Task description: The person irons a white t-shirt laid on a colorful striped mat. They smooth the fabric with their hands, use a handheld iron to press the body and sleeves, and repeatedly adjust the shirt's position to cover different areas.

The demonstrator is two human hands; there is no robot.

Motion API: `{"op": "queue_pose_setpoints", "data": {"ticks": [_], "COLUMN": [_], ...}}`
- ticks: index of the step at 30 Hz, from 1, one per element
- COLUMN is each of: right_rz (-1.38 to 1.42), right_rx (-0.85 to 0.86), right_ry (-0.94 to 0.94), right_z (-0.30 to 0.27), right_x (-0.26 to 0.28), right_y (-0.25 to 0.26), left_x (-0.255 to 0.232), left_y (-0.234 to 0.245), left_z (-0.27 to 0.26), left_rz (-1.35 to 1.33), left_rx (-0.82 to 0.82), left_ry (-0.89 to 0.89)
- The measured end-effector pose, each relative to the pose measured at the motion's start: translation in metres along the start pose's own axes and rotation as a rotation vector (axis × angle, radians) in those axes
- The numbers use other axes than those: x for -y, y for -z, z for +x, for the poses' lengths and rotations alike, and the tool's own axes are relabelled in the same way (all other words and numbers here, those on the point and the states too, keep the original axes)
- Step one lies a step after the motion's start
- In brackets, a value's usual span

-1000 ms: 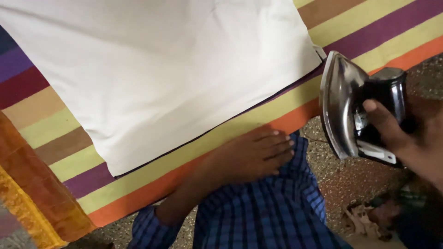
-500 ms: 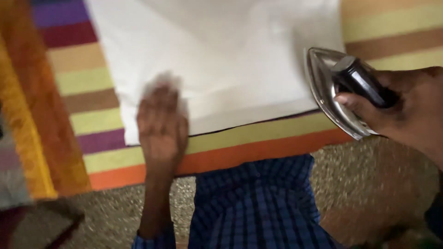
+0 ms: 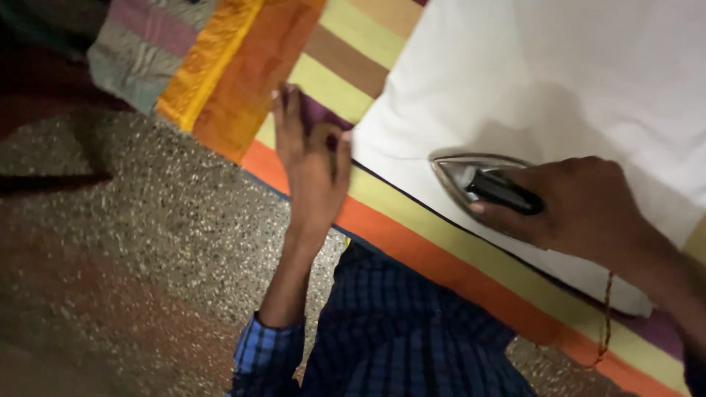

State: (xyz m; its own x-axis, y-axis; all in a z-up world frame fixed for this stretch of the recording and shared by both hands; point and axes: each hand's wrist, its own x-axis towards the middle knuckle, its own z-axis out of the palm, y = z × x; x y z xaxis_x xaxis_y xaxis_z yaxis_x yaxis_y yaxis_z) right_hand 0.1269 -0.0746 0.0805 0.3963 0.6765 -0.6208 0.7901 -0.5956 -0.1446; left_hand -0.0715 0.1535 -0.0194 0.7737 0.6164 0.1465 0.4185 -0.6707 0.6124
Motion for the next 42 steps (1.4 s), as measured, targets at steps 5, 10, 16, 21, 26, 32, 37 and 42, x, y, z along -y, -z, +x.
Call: {"op": "queue_pose_setpoints", "data": {"ticks": [5,10,16,21,26,32,37,42], "right_rz": [0.123,0.227,0.259,0.200,0.183,0.147,0.196,0.183], "right_rx": [-0.075,-0.188,-0.290,-0.211,-0.189,0.010,-0.082,-0.050], "right_ry": [0.090,0.154,0.202,0.104,0.149,-0.032,-0.027,-0.097], "right_z": [0.027,0.042,0.056,0.067,0.073,0.057,0.047,0.058], "right_x": [0.032,0.058,0.081,0.082,0.077,0.062,0.064,0.070], "right_y": [0.009,0.009,0.010,0.011,0.008,0.005,0.001,0.000], "left_x": [0.002,0.008,0.003,0.008,0.005,0.005,0.006,0.003], "left_y": [0.000,0.007,0.015,0.016,0.016,0.014,0.010,0.009], "left_z": [0.002,0.002,-0.004,-0.007,-0.004,-0.004,-0.004,-0.004], "left_rz": [-0.071,-0.119,-0.151,-0.135,-0.139,-0.105,-0.101,-0.066], "left_rx": [0.004,0.012,-0.025,-0.036,-0.024,-0.011,-0.050,-0.038], "left_ry": [0.032,0.050,0.143,0.115,0.144,0.153,0.130,0.127]}}
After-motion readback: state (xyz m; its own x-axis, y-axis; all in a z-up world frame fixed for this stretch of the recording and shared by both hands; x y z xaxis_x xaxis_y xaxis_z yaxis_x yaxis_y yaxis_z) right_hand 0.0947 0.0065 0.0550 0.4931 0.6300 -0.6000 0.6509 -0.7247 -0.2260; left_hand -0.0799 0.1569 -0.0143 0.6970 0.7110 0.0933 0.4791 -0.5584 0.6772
